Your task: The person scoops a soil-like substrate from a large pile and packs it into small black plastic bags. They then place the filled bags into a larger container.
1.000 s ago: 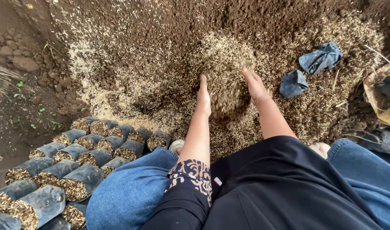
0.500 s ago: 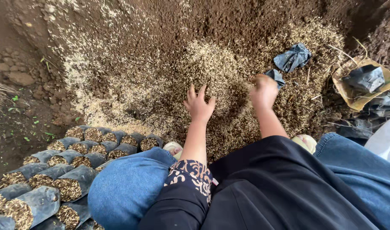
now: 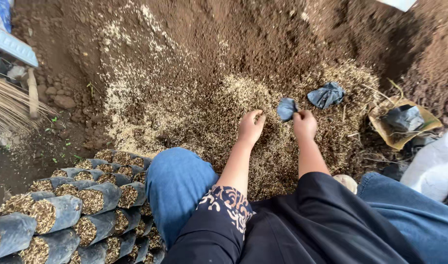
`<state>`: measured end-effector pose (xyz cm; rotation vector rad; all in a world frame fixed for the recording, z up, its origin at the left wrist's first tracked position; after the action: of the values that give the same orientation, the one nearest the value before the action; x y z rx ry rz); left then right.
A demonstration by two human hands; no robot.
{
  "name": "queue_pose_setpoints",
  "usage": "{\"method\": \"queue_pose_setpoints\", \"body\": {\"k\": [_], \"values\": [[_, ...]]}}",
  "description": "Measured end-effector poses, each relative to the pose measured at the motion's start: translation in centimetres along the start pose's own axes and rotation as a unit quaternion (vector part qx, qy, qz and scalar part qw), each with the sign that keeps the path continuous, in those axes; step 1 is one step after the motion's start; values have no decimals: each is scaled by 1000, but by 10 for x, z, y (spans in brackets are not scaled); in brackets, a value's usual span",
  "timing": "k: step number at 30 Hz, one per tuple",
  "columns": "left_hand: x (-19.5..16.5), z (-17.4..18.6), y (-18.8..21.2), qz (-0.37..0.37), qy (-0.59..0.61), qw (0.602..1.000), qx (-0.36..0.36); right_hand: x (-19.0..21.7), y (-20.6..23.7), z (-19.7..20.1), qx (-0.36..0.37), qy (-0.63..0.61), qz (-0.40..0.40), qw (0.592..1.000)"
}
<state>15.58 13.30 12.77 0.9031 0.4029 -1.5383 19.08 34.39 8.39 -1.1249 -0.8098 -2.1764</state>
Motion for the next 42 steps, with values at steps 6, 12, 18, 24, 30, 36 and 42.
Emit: {"method": "queue_pose_setpoints", "body": {"k": [6, 12, 18, 24, 30, 36, 42], "values": [[3, -15, 3, 44, 190, 981, 3, 38, 37, -12, 38, -16, 145, 989], [37, -7, 2, 97, 339, 932, -80, 25, 45, -8, 151, -213, 14, 965], [4, 25, 45, 54, 1, 983, -174, 35, 72, 7, 104, -39, 21, 994], [-35, 26, 77, -115, -148, 982, -33, 58, 98, 14, 142, 66, 88, 984], [-4, 18, 58, -85, -125, 987, -53, 57, 98, 16, 187, 82, 138, 969], [17, 8, 41, -99, -144, 972, -156, 51, 96, 15, 169, 254, 215, 928], [29, 22, 50, -70, -161, 971, -165, 76, 124, -1, 175, 74, 306, 933]]}}
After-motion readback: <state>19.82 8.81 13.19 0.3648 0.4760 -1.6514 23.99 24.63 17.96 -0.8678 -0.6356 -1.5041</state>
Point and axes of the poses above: each hand's wrist, its own y-axis away from the middle knuckle, its own z-axis out of the back of the hand, x = y × z, the point moved 4 cm from there along -y, towards the middle knuckle, and after that the axes turned 10 degrees about -y, right-handed, at the moved point
